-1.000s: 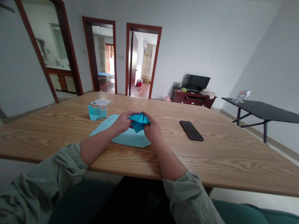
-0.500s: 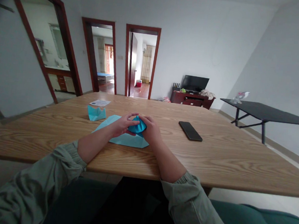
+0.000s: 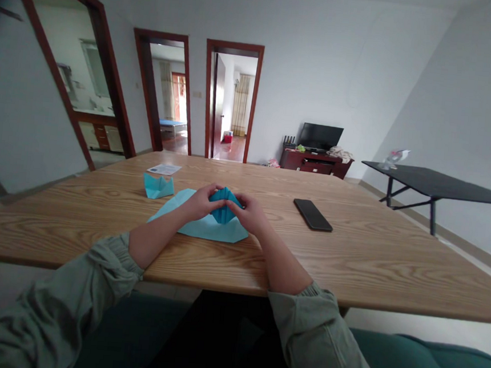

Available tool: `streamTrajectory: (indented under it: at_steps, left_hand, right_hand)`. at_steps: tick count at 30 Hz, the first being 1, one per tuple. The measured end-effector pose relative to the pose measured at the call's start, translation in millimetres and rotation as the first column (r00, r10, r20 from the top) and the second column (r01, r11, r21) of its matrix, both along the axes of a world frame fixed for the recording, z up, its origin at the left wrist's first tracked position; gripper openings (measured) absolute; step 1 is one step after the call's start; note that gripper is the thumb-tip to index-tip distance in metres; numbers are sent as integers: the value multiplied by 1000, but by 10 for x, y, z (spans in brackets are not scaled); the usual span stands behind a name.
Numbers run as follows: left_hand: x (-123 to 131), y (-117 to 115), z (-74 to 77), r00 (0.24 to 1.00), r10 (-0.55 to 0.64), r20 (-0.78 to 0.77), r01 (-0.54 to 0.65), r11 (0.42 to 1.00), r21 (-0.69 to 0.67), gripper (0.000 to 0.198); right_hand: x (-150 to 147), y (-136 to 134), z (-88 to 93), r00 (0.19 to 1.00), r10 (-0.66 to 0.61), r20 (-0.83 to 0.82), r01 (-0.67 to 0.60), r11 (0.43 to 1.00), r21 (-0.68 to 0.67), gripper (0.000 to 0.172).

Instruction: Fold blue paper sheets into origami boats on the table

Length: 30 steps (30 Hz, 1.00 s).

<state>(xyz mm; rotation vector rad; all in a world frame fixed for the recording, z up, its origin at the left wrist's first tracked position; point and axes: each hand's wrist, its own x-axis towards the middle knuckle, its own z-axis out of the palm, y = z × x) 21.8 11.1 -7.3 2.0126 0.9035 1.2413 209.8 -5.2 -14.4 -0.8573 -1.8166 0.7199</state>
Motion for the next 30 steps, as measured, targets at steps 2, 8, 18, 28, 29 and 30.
streamTrajectory:
  at_steps: [2, 8, 18, 28, 29, 30]
  left_hand:
    - [15, -37, -1, 999, -27, -35, 28, 999, 19, 31]
    - [10, -24, 11, 990, -140, -16, 140, 990, -7, 24]
    - [35, -42, -20, 964, 26, -265, 32, 977, 213, 11]
    - [-81, 51, 23, 951, 55, -304, -3, 986, 170, 15]
    - [-108, 72, 23, 945, 62, -322, -6, 985, 171, 14]
    - [-134, 90, 22, 934, 63, -352, -1, 985, 172, 14]
  right_hand:
    - [-4, -2, 8, 1000, 2, 23, -2, 1000, 8, 33]
    - [20, -15, 14, 999, -42, 30, 43, 999, -27, 30]
    - [-41, -37, 22, 996, -87, 21, 87, 996, 4, 23]
    - [28, -11, -5, 941, -257, 220, 228, 963, 146, 11]
    - [36, -13, -6, 934, -264, 241, 232, 961, 152, 11]
    - [44, -12, -9, 928, -265, 262, 231, 961, 155, 11]
